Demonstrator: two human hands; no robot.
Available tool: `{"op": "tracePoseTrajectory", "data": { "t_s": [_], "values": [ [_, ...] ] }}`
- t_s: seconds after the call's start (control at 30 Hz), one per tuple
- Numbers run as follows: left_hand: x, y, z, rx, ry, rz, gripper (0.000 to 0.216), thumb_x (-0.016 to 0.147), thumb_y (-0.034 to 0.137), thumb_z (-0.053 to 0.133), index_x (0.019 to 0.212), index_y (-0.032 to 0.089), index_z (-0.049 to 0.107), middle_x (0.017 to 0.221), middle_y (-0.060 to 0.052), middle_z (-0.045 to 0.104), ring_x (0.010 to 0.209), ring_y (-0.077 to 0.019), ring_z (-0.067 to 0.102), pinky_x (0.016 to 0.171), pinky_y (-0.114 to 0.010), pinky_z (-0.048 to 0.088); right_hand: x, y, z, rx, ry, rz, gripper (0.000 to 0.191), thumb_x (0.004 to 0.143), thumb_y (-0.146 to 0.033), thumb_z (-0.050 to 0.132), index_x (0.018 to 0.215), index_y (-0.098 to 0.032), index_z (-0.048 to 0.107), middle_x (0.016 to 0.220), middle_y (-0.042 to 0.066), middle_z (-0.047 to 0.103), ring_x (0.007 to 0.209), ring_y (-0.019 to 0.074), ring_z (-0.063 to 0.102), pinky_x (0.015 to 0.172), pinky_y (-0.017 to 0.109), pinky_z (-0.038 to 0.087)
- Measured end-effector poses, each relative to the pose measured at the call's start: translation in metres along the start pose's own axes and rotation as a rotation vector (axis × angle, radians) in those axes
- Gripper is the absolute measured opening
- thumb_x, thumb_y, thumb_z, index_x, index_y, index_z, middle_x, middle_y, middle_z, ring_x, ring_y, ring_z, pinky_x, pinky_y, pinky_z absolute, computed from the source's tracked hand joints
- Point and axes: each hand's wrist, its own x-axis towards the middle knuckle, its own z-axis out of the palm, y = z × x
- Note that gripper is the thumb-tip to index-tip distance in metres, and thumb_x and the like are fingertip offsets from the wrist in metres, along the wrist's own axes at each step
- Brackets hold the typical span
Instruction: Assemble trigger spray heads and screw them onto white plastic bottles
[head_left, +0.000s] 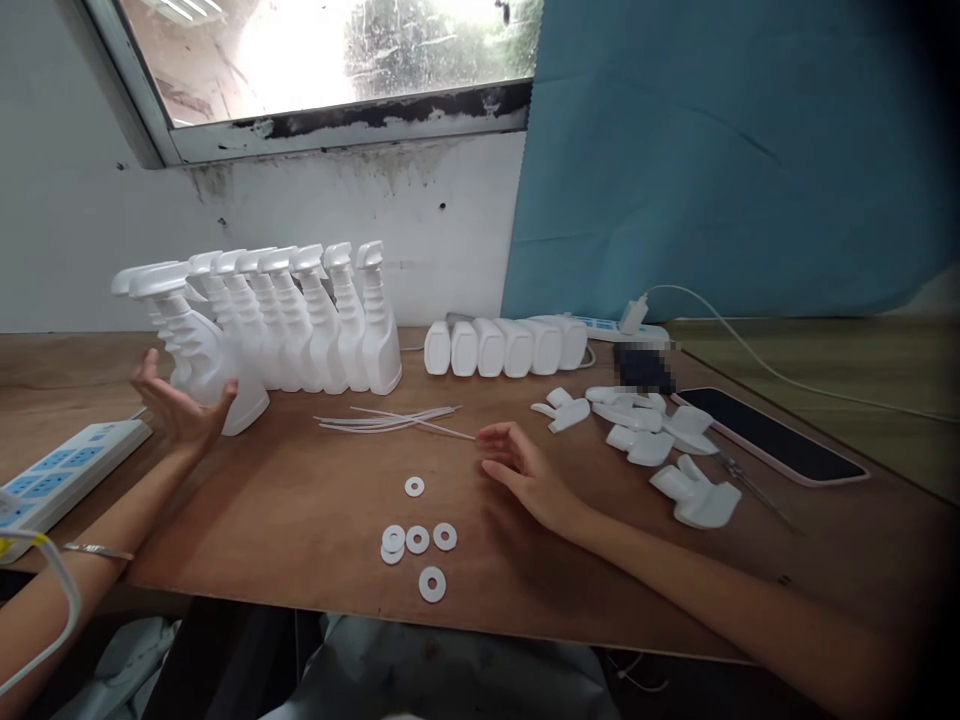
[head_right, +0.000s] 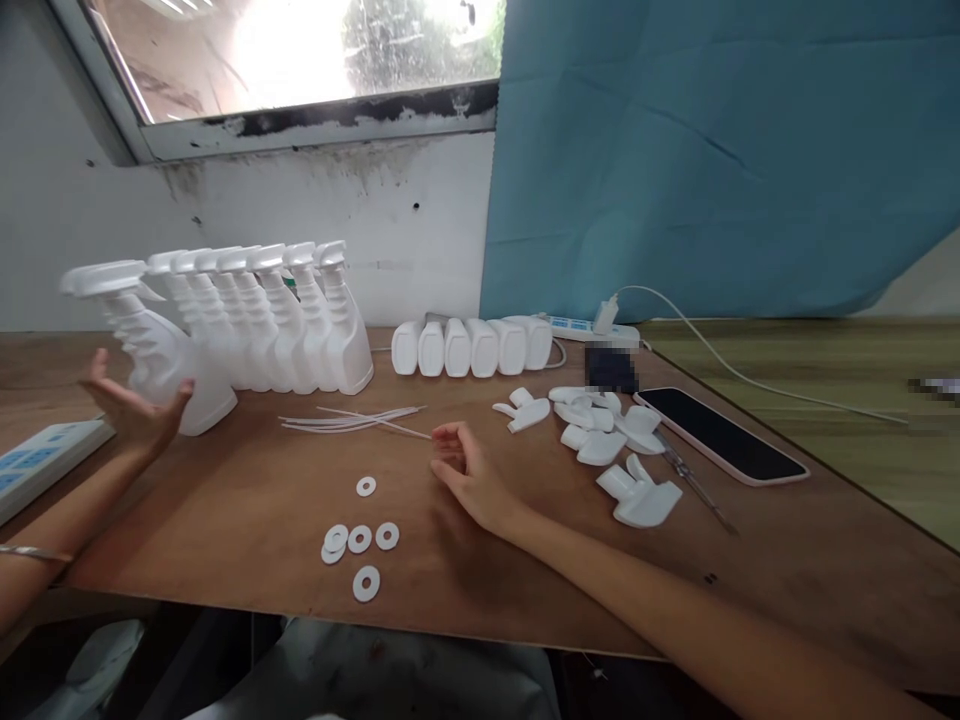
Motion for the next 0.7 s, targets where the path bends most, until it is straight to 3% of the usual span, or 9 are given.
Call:
{"op": "tracePoseTrajectory", "data": {
  "t_s": [0.1, 0.17, 0.2, 0.27, 0.33, 0.37, 0.43, 0.53, 0.7],
  "values": [
    [0.005, 0.033, -0.014, -0.069, 0.105, 0.184, 0.066, 0.068, 0.037, 0.058, 0.119, 0.003, 0.033, 0.124, -0.018, 0.035, 0.116, -0.0307, 0.034, 0.094, -0.046, 0.029, 0.007, 0.004, -0.012, -0.572, 0.059, -0.172, 0.028, 0.076, -0.017, 0.046, 0.104, -0.015, 0.046, 0.113, 0.012, 0.049, 0.107, 0.0211, 0.046, 0.094, 0.039, 0.037],
    [0.009, 0.064, -0.021, -0.117, 0.001, 0.273, 0.05, 0.07, 0.031, 0.057, 0.111, 0.008, 0.042, 0.115, -0.015, 0.045, 0.111, -0.0276, 0.04, 0.093, -0.045, 0.03, 0.011, 0.005, -0.021, -0.951, 0.114, -0.275, 0.031, 0.077, -0.015, 0.044, 0.107, -0.011, 0.048, 0.123, 0.017, 0.043, 0.118, 0.0271, 0.036, 0.097, 0.043, 0.031],
    [0.01, 0.082, -0.024, -0.156, -0.141, 0.33, 0.036, 0.073, 0.028, 0.055, 0.103, 0.011, 0.047, 0.105, -0.011, 0.051, 0.104, -0.0247, 0.045, 0.091, -0.043, 0.033, 0.013, 0.006, -0.026, -1.107, 0.158, -0.288, 0.032, 0.077, -0.015, 0.044, 0.108, -0.009, 0.048, 0.127, 0.019, 0.039, 0.122, 0.0305, 0.03, 0.098, 0.044, 0.029],
    [0.011, 0.118, -0.028, -0.303, -0.587, 0.4, 0.019, 0.079, 0.023, 0.048, 0.096, 0.015, 0.052, 0.093, -0.006, 0.056, 0.094, -0.019, 0.05, 0.085, -0.034, 0.038, 0.014, 0.008, -0.032, -1.328, 0.255, -0.23, 0.037, 0.077, -0.019, 0.046, 0.112, -0.007, 0.047, 0.129, 0.022, 0.036, 0.124, 0.0364, 0.024, 0.096, 0.048, 0.027],
    [0.01, 0.152, -0.028, -0.496, -1.113, 0.499, 0.019, 0.081, 0.021, 0.045, 0.098, 0.017, 0.053, 0.098, -0.004, 0.056, 0.092, -0.0155, 0.051, 0.081, -0.028, 0.04, 0.015, 0.011, -0.036, -1.444, 0.298, -0.134, 0.039, 0.078, -0.026, 0.048, 0.112, -0.005, 0.048, 0.126, 0.025, 0.039, 0.12, 0.0397, 0.028, 0.093, 0.05, 0.029],
    [0.008, 0.166, -0.026, -0.572, -1.317, 0.527, 0.02, 0.08, 0.02, 0.046, 0.098, 0.018, 0.054, 0.1, -0.003, 0.056, 0.089, -0.0143, 0.052, 0.079, -0.025, 0.04, 0.014, 0.012, -0.036, -1.476, 0.284, -0.097, 0.037, 0.08, -0.028, 0.046, 0.108, -0.006, 0.05, 0.123, 0.025, 0.041, 0.117, 0.0399, 0.032, 0.09, 0.05, 0.031],
    [0.002, 0.187, -0.018, -0.663, -1.606, 0.545, 0.023, 0.076, 0.025, 0.053, 0.099, 0.019, 0.055, 0.093, -0.002, 0.058, 0.081, -0.0133, 0.054, 0.068, -0.022, 0.042, 0.013, 0.013, -0.036, -1.498, 0.223, -0.058, 0.03, 0.083, -0.029, 0.041, 0.098, -0.008, 0.055, 0.115, 0.022, 0.048, 0.109, 0.0375, 0.04, 0.083, 0.047, 0.036],
    [-0.009, 0.199, -0.001, -0.707, -1.763, 0.54, 0.029, 0.069, 0.033, 0.063, 0.094, 0.018, 0.058, 0.082, -0.001, 0.058, 0.072, -0.0133, 0.053, 0.06, -0.021, 0.04, 0.011, 0.01, -0.031, -1.459, 0.157, -0.098, 0.024, 0.084, -0.027, 0.038, 0.09, -0.012, 0.056, 0.103, 0.016, 0.054, 0.098, 0.0305, 0.047, 0.071, 0.037, 0.042],
    [-0.026, 0.191, 0.015, -0.784, -1.771, 0.385, 0.028, 0.066, 0.037, 0.067, 0.081, 0.015, 0.057, 0.07, 0.001, 0.054, 0.063, -0.0111, 0.048, 0.054, -0.02, 0.036, 0.002, 0.002, -0.016, -1.248, 0.15, -0.341, 0.011, 0.084, -0.018, 0.037, 0.082, -0.017, 0.048, 0.088, 0.01, 0.055, 0.08, 0.0219, 0.05, 0.059, 0.03, 0.043]
  ]
}}
